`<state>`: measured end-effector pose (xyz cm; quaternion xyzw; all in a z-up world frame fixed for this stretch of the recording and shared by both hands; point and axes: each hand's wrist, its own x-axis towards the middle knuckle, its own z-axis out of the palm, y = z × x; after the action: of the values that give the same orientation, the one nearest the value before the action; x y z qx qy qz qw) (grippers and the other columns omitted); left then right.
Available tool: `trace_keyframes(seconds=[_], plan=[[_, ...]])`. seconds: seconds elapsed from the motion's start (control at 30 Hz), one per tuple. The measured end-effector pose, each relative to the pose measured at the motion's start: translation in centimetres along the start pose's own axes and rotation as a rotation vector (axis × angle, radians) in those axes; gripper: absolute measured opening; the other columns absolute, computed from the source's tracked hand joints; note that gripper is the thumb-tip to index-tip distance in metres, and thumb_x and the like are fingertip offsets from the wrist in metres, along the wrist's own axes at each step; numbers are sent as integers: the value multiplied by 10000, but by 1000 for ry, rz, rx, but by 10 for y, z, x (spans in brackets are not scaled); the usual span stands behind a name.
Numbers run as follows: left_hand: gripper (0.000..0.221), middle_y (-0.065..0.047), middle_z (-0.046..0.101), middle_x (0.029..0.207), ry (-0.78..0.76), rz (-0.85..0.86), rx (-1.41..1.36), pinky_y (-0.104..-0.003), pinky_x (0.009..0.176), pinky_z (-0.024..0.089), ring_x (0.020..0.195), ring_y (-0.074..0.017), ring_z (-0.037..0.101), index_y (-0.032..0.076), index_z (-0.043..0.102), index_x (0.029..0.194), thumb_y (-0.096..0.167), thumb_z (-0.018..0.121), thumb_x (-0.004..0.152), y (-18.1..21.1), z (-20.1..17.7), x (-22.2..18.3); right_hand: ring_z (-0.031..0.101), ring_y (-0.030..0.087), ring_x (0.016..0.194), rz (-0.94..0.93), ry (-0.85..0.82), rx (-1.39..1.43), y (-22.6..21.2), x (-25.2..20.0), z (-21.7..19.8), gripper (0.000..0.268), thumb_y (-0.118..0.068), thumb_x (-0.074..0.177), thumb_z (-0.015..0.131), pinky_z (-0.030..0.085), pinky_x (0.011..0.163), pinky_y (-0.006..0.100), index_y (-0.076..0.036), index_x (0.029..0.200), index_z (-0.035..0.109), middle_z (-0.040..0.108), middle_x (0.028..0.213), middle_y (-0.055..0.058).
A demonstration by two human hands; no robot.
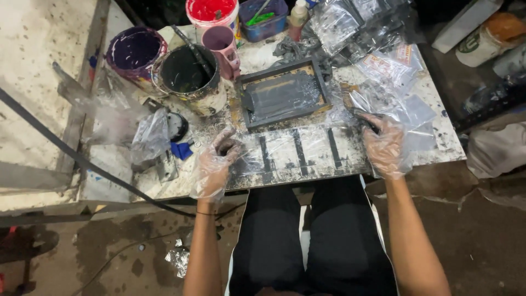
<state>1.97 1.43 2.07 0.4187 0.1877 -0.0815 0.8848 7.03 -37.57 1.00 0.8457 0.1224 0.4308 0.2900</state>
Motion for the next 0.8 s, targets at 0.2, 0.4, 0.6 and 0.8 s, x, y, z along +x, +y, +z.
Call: trace_keyframes(seconds=[0.2, 0.4, 0.6, 0.8], plan=[[498, -82, 707, 1285, -50, 544, 850, -281, 983, 597, 1137, -172, 710, 92, 601, 1361, 211, 722, 893, -1, 5, -11, 560, 127, 680, -69, 142, -208, -4, -11, 10, 449, -313, 1122, 336, 449, 462, 183, -162, 1525, 464, 596, 1415, 248], [533, -168, 693, 958, -297, 199, 88, -264, 839, 613, 840, -162, 711, -141, 535, 1406, -49, 625, 889, -7, -23, -2, 540, 106, 647, -122, 270, -436, -6, -22, 20, 462, -337, 1142, 323, 451, 454, 160, -145, 1551, 422, 577, 1426, 264], [455, -41, 784, 994, 63, 370, 826, -307, 819, 625, 892, -165, 759, 232, 722, 1275, 156, 798, 832, 16, 35, -33, 520, 85, 614, -182, 392, -660, -7, -34, 36, 481, -360, 1162, 310, 453, 445, 137, -128, 1577, 379, 559, 1437, 281], [426, -104, 737, 965, -46, 423, 732, -323, 830, 598, 849, -152, 661, 88, 711, 1272, 34, 745, 851, 17, 28, -39, 500, 64, 580, -248, 511, -878, -12, -43, 51, 503, -384, 1183, 296, 455, 436, 114, -111, 1603, 337, 540, 1448, 298]])
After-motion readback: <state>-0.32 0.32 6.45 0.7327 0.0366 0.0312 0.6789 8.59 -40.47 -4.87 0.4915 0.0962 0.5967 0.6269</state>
